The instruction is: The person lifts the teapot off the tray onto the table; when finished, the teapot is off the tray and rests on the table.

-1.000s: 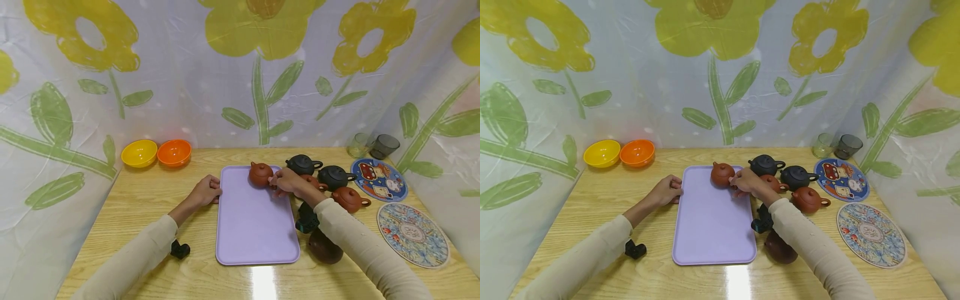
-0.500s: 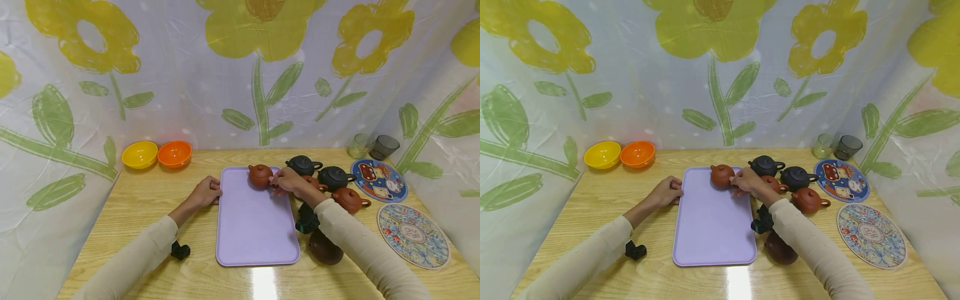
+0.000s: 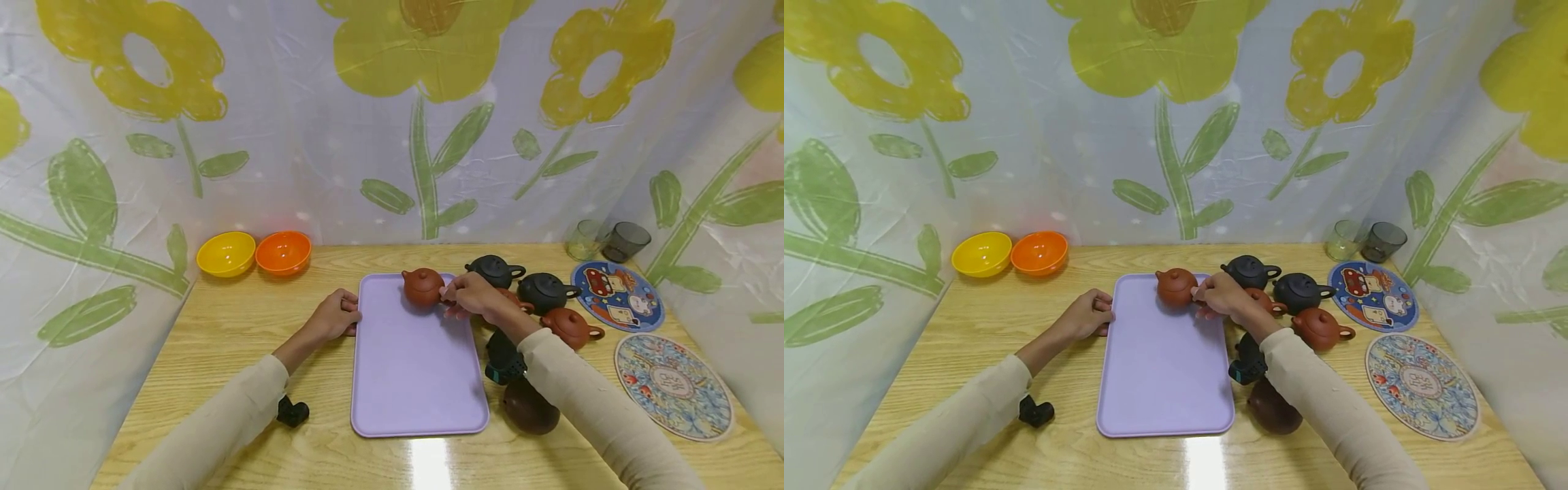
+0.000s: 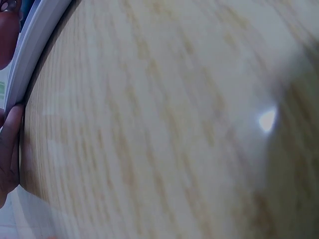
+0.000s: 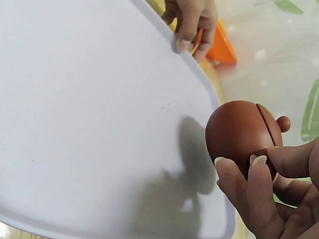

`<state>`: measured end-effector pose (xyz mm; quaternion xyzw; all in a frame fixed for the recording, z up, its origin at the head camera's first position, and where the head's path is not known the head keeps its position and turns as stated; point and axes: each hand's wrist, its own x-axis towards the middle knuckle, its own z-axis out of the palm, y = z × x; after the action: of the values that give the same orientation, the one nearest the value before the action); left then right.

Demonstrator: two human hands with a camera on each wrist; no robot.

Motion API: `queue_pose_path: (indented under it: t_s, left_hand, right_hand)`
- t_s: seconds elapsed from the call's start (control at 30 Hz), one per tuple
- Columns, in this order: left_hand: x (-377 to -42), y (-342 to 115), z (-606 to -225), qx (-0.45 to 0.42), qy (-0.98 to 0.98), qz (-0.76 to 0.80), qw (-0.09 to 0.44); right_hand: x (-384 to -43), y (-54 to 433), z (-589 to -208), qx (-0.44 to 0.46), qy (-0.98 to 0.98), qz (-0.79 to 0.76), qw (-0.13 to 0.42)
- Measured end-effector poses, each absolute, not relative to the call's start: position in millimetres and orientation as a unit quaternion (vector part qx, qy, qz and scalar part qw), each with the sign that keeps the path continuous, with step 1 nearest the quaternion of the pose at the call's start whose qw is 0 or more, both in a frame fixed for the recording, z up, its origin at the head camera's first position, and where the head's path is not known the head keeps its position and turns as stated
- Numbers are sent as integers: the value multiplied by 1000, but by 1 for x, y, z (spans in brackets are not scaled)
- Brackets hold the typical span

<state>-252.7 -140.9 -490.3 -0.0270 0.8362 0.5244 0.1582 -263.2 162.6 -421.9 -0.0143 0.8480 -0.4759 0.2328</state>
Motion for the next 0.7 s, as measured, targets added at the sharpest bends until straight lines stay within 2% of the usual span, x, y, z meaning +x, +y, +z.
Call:
queue_pose_path:
  t_s: [0.7]
  left_hand:
    - [-252, -140, -491, -21, 833, 532, 153]
  right_hand:
    - [-243, 177, -399, -57, 841, -484, 236]
